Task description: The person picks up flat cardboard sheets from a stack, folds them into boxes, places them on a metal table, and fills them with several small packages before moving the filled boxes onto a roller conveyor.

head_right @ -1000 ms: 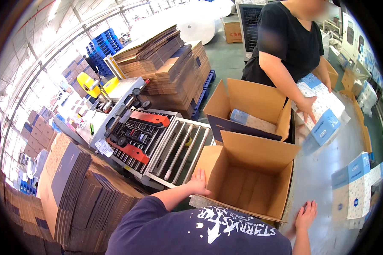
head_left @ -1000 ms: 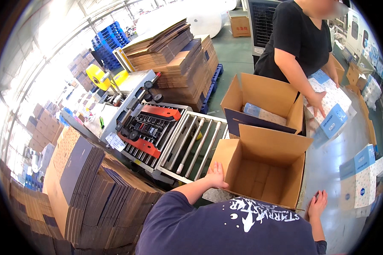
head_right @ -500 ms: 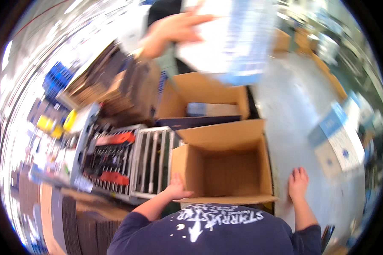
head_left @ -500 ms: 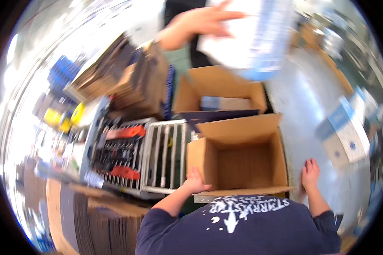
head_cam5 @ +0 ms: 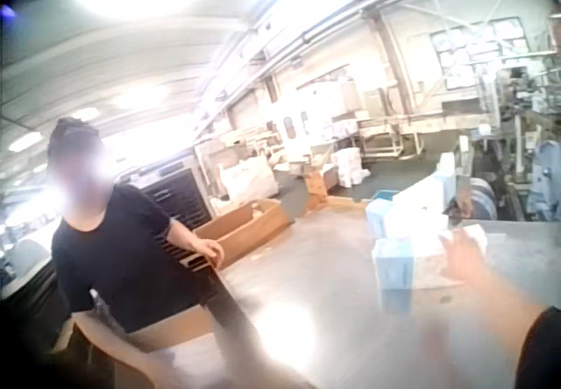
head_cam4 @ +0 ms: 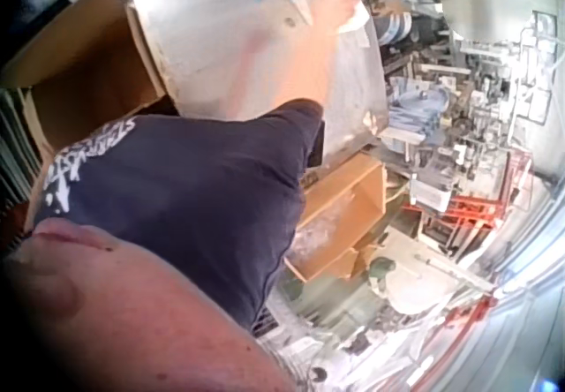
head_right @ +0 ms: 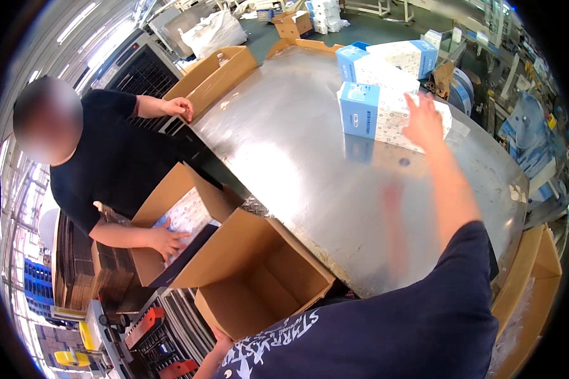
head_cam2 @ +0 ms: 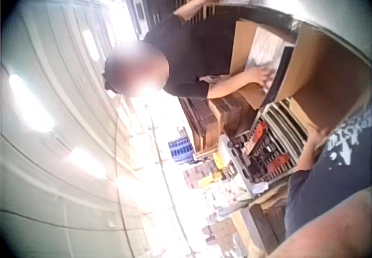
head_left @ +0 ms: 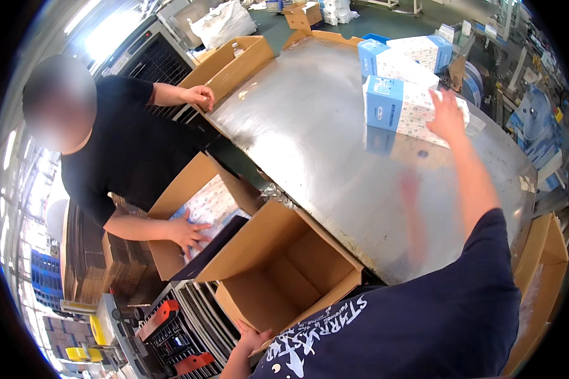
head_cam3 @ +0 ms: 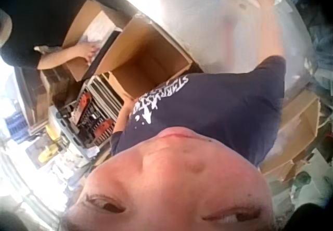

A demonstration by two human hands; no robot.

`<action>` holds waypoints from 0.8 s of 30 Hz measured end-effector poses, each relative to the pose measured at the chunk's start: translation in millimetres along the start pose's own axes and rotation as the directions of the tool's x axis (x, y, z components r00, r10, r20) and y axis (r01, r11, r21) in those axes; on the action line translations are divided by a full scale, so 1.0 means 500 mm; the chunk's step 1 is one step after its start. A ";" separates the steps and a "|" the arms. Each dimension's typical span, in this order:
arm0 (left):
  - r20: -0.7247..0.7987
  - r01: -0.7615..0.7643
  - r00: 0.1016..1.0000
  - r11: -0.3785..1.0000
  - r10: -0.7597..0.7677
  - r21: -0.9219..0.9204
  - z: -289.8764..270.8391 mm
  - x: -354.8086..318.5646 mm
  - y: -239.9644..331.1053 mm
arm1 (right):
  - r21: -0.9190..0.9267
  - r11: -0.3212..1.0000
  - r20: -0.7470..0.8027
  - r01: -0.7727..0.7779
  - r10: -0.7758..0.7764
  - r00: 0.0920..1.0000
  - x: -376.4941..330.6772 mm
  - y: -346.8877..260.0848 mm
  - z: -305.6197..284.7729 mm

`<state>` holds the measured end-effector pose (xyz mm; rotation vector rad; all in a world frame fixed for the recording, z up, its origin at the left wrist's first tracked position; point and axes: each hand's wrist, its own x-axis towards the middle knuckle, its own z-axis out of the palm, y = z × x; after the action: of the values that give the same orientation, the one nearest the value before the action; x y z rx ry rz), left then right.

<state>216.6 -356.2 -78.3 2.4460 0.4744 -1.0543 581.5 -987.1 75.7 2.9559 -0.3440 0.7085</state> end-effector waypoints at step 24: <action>0.228 -0.066 0.973 0.896 -0.040 0.439 0.001 0.084 -0.142 | 0.013 1.000 0.360 -0.024 0.018 0.933 0.278 0.022 0.152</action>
<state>210.3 -290.5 -127.7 2.6493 0.1469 -1.5656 732.8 -1035.6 71.9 3.0934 -0.3952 0.1635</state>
